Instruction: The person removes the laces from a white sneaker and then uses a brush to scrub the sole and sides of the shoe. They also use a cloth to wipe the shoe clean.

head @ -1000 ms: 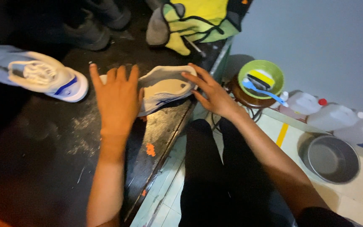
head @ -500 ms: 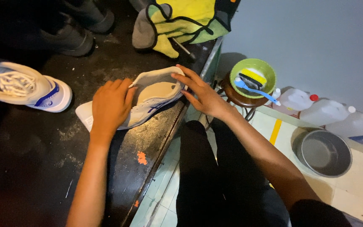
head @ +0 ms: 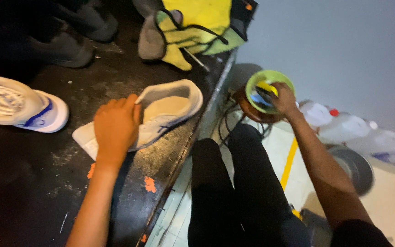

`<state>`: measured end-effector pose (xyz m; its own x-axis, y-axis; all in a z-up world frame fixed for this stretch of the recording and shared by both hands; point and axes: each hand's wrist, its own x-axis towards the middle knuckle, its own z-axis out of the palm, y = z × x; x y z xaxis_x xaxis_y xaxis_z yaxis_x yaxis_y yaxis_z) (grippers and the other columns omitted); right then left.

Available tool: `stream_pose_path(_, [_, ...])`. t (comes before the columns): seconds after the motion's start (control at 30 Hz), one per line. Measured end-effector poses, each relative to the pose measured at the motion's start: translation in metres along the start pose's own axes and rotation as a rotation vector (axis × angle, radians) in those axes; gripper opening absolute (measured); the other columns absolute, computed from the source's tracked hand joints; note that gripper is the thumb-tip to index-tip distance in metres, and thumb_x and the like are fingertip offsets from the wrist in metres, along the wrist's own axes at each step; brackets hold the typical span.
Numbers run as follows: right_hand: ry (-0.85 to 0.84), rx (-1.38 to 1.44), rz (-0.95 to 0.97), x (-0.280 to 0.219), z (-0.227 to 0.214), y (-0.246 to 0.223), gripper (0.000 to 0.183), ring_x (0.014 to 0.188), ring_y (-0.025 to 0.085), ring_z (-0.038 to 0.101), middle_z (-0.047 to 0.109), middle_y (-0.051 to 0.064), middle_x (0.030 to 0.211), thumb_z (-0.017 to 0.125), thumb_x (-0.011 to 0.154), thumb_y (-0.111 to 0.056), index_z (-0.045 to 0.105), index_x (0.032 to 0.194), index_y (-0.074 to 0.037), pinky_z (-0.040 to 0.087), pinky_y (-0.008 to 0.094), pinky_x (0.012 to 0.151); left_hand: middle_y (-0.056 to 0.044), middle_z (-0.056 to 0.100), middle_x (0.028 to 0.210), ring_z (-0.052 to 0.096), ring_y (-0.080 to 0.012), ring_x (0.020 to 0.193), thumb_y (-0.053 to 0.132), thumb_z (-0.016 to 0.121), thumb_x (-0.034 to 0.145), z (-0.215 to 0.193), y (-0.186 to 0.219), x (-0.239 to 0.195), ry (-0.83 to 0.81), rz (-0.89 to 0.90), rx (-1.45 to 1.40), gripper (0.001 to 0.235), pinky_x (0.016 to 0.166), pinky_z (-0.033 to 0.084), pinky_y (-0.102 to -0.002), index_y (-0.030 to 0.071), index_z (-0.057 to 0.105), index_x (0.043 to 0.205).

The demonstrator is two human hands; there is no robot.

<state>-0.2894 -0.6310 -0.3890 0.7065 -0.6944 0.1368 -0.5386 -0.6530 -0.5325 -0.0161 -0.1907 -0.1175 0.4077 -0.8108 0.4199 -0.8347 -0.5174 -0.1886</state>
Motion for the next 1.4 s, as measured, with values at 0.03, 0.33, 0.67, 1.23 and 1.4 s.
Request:
stream_pose_path(0.03, [-0.012,0.009,-0.031,0.002,0.003,0.010,0.029,0.114,0.035,0.050,0.053,0.014,0.116,0.058,0.092,-0.019,0.056,0.119,-0.012,0.040,0.049,0.094,-0.004,0.063,0.068,0.063,-0.0247,0.071,0.031,0.052,0.091,-0.002,0.001,0.002,-0.001,-0.028,0.019,0.014,0.066,0.048,-0.035,0.018,0.057,0.087])
stream_pose_path(0.33, [-0.409,-0.565,0.338,0.027,-0.008,-0.049,0.063,0.087,0.032,0.069,0.071,0.015,0.094,0.044,0.084,-0.063,0.068,0.106,-0.010,0.051,0.040,0.070,-0.006,0.059,0.067,0.056,-0.0289,0.068,0.030,0.052,0.090,-0.002,0.000,0.004,-0.009,0.013,-0.063,0.017,0.058,0.041,-0.040,0.015,0.053,0.084])
stream_pose_path(0.67, [-0.283,-0.811,0.132,0.035,0.021,0.005,0.067,0.085,0.034,0.070,0.066,0.016,0.107,0.052,0.083,-0.054,0.042,0.133,-0.010,0.054,0.044,0.065,-0.004,0.057,0.069,0.053,-0.0262,0.067,0.027,0.053,0.091,-0.008,0.003,0.003,-0.015,0.016,-0.112,0.014,0.058,0.039,-0.038,0.013,0.053,0.088])
stream_pose_path(1.23, [-0.081,-0.924,-0.072,0.049,0.023,0.096,0.051,0.085,0.030,0.063,0.069,0.004,0.103,0.055,0.080,-0.044,0.057,0.127,-0.026,0.051,0.041,0.064,-0.006,0.062,0.075,0.056,-0.0278,0.071,0.029,0.054,0.090,-0.010,0.002,0.006,-0.068,0.060,-0.147,0.016,0.061,0.040,-0.040,0.014,0.058,0.096])
stream_pose_path(1.4, [-0.136,-0.846,-0.001,0.040,0.028,0.078,0.056,0.111,0.027,0.050,0.056,0.002,0.127,0.068,0.075,-0.039,0.054,0.126,-0.020,0.042,0.043,0.085,-0.004,0.060,0.066,0.062,-0.0228,0.072,0.025,0.057,0.091,-0.012,0.000,0.005,-0.014,0.053,-0.063,0.013,0.069,0.047,-0.032,0.017,0.057,0.081])
